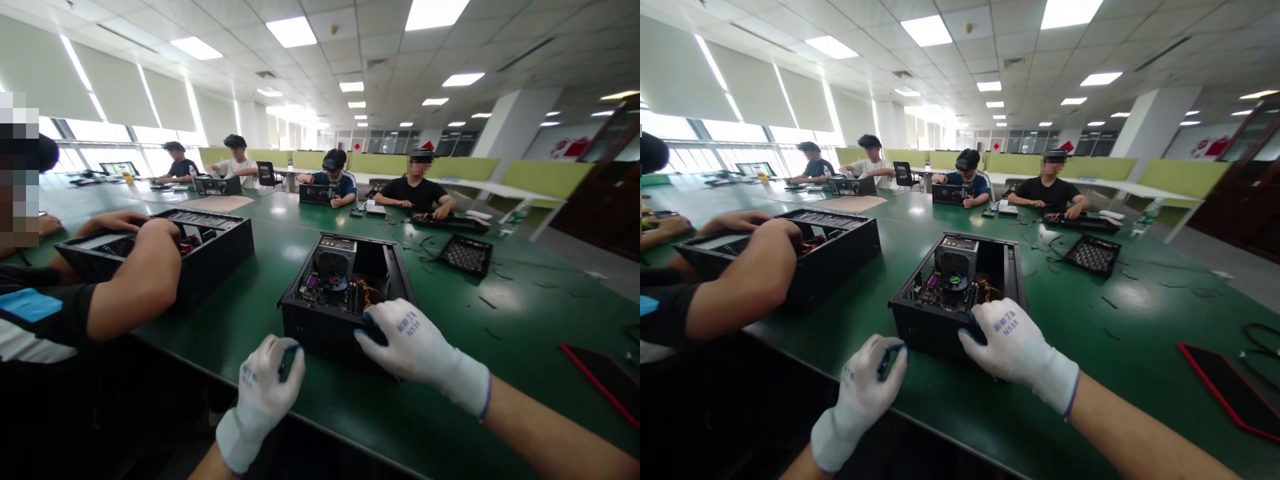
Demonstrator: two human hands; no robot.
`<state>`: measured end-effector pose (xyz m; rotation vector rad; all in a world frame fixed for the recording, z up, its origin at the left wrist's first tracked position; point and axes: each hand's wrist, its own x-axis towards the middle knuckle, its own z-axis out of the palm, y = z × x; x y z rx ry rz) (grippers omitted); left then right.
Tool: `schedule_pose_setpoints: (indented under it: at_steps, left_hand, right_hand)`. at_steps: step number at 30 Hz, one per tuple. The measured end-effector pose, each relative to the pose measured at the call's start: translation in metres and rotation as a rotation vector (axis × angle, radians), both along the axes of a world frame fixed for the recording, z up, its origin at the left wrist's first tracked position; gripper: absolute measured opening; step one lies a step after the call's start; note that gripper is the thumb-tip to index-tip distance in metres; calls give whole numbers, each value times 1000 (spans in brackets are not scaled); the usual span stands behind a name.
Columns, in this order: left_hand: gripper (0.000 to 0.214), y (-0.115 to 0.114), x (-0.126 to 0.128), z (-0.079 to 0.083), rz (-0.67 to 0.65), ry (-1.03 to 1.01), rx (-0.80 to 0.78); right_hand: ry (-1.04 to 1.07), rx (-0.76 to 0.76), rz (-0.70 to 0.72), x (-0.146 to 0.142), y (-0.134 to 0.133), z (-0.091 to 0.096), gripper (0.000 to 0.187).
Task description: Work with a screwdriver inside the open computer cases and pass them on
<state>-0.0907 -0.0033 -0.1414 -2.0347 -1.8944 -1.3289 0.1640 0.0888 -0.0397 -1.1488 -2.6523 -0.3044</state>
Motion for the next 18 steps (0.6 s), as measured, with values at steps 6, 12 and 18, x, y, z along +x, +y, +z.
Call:
schedule_pose_setpoints:
  at_steps: [6, 12, 18]
  left_hand:
    - [13, -12, 26, 82, -175, 195, 71]
    - [24, -9, 46, 97, -309, 440, -43]
    - [27, -31, 55, 97, -390, 498, -87]
  right_hand:
    - [78, -8, 79, 26, -55, 0, 32]
    - [169, 6, 151, 44, -90, 0, 19]
    - [197, -34, 180, 59, -111, -1, 11]
